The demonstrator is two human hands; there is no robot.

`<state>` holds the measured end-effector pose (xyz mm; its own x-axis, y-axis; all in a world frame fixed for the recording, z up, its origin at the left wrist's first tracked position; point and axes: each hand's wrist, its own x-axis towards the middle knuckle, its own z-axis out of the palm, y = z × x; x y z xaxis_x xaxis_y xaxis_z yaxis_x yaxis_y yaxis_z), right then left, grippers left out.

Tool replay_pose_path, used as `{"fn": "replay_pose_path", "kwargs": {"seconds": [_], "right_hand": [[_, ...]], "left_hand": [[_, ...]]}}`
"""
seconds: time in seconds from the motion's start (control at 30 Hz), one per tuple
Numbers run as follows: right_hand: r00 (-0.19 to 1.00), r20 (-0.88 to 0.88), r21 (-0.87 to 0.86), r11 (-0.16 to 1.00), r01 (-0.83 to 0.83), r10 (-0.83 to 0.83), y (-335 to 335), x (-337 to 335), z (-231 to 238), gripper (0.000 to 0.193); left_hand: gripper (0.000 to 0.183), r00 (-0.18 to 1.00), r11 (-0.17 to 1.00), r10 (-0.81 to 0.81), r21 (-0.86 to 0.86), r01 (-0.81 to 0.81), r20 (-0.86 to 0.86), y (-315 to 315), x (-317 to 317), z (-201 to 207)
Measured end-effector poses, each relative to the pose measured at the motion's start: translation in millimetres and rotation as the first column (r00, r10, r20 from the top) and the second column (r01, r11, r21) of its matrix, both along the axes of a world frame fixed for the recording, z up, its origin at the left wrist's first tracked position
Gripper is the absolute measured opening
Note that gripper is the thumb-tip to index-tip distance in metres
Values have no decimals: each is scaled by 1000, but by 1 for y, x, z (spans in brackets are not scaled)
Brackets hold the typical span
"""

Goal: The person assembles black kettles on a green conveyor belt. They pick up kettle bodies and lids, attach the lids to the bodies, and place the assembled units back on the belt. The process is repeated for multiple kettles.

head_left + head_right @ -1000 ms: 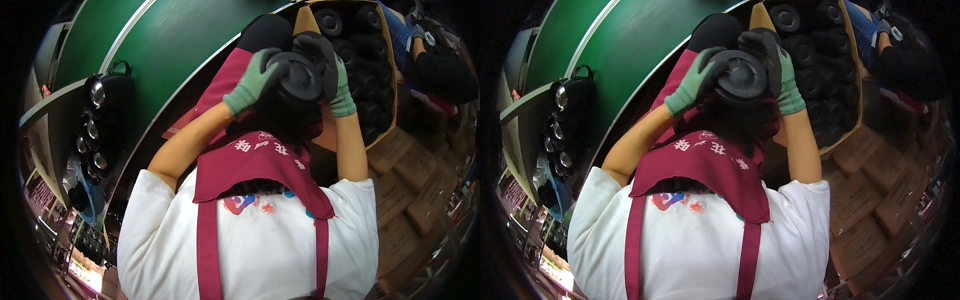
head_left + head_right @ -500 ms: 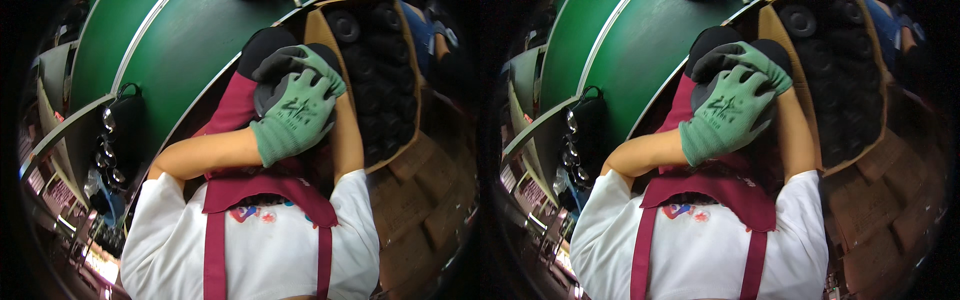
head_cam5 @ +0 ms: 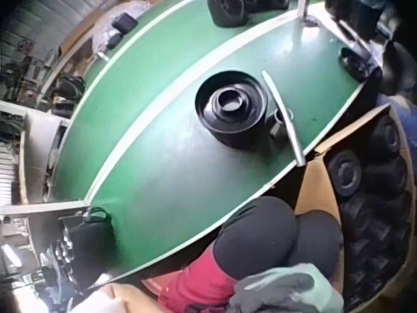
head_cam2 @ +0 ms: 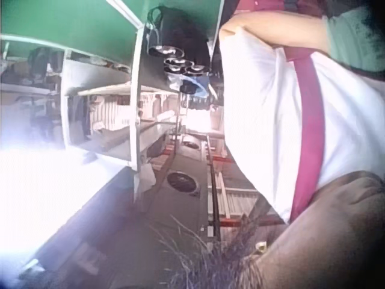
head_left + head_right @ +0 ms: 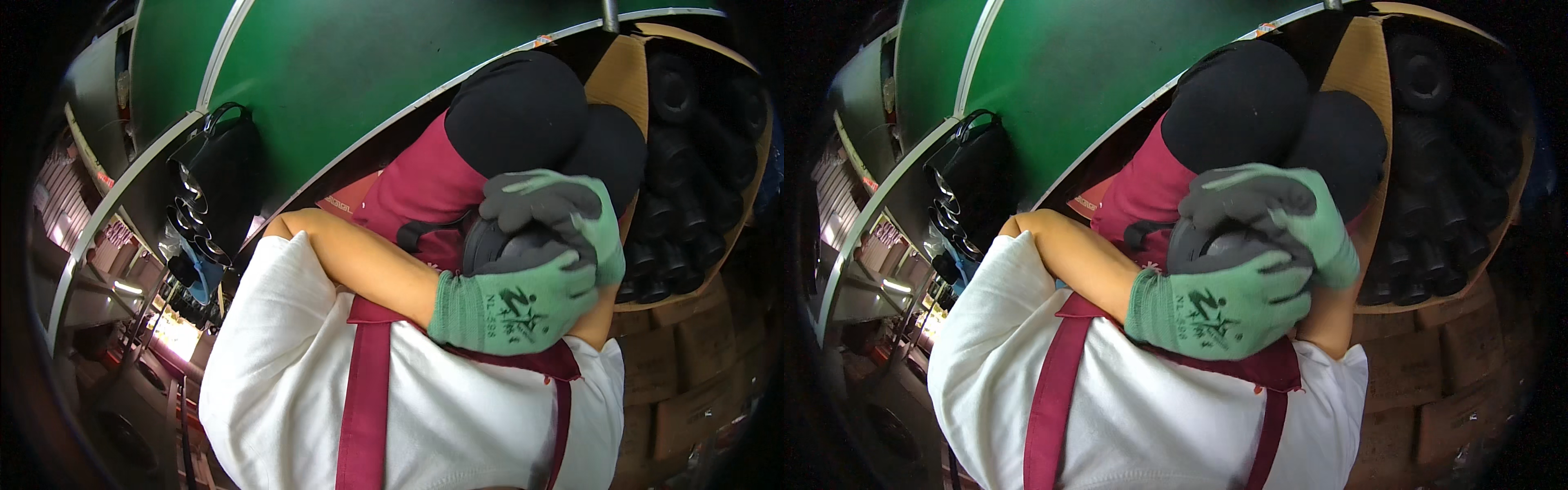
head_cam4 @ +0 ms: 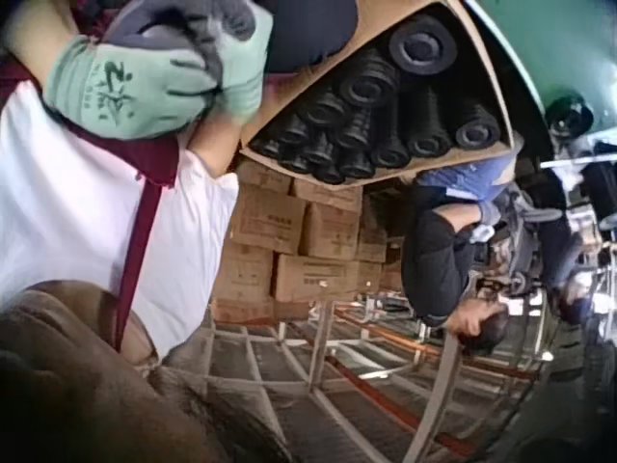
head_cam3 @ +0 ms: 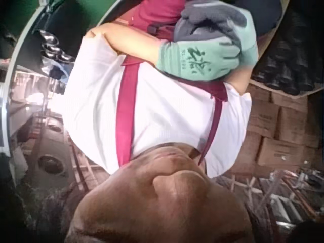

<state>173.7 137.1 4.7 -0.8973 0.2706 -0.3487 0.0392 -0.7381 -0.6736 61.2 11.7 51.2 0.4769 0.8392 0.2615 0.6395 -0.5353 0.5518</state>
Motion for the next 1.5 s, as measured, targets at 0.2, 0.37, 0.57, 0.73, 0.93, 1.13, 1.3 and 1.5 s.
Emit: {"fn": "replay_pose_path", "kwargs": {"seconds": [0.2, 0.37, 0.57, 0.73, 0.93, 1.13, 1.3, 1.5], "right_hand": [[942, 307, 512, 858, -44, -135, -19, 32, 33, 31], [893, 443, 336, 938, -86, -76, -8, 38, 35, 37], [836, -215, 91, 863, -497, 504, 43, -23, -40, 50], [848, -368, -3, 912, -411, 381, 33, -17, -33, 47], [991, -112, 120, 991, -65, 78, -3, 19, -9, 42], [967, 248, 362, 932, -35, -59, -15, 28, 26, 36], [954, 257, 347, 936, 59, -155, -17, 25, 35, 34], [915, -232, -1, 940, -340, 330, 25, -5, -22, 37]], "left_hand": [[39, 703, 839, -403, -69, 539, 585, 16, -30, -22], [31, 768, 932, -270, -42, 359, 580, -6, -2, -44], [40, 999, 982, -11, -190, 2, -46, 3, 11, 35], [41, 957, 976, -127, -140, 168, 263, -4, 32, 13], [41, 863, 951, -246, -60, 302, 441, -16, 30, -6], [41, 764, 922, -314, -12, 388, 563, -14, 6, -35], [41, 814, 944, -270, -26, 330, 514, -9, 1, -37], [42, 902, 963, -227, -54, 264, 369, -11, 31, 5]]}}
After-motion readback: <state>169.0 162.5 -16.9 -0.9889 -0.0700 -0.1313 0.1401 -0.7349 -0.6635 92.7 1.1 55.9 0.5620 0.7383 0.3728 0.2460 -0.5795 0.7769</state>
